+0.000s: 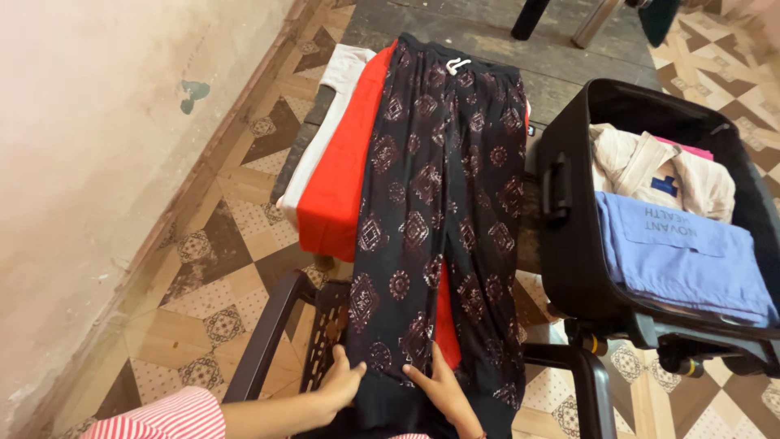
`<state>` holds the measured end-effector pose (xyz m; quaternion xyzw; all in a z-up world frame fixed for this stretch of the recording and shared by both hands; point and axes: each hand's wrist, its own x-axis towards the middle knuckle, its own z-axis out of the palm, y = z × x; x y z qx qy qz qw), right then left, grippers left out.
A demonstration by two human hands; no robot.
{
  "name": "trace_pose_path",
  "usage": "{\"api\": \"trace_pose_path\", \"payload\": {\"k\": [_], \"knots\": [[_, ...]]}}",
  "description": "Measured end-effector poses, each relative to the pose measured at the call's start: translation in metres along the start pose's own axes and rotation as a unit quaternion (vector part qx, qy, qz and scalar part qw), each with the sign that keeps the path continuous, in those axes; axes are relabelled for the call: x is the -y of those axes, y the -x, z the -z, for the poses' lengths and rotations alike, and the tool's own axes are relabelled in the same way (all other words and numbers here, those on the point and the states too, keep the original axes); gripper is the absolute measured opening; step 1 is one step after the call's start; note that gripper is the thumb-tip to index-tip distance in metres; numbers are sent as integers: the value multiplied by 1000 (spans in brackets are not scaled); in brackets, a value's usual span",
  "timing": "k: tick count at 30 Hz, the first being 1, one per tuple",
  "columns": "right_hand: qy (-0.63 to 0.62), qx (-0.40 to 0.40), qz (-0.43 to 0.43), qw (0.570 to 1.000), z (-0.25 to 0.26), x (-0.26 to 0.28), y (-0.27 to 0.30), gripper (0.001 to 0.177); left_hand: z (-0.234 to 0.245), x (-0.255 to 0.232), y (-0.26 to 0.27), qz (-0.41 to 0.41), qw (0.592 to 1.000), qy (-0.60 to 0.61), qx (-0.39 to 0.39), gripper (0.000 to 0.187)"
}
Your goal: The person folds blue pants by smoothing them on a table, folding the legs together, and rolling or folding them before placing the item into a black suitcase that already contains folded white shirts.
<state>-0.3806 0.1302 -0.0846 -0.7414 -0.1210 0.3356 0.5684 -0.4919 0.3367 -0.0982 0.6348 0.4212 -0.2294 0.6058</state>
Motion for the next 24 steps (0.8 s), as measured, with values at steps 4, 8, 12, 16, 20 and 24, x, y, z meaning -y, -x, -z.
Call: {"api": "trace_pose_path", "payload": {"k": [4,8,12,16,20,24], "knots": [[-45,52,2,998,5,14,-1,86,-2,-14,28,-1,997,35,65,75],[-12,127,-72,989,16,28,18,101,9,-24,44,34,987,3,157,55],[89,211,-178,957,36,36,31,112,13,-4,35,-89,945,-255,185,53],[206,209,421,858,22,20,17,119,9,21,2,-293,792,-506,177,51],[264,194,-119,937,28,23,15,112,16,13,3,-318,705,-615,154,58],[298,95,-107,944,46,41,6,100,23,-29,24,-261,655,-681,195,74]]}}
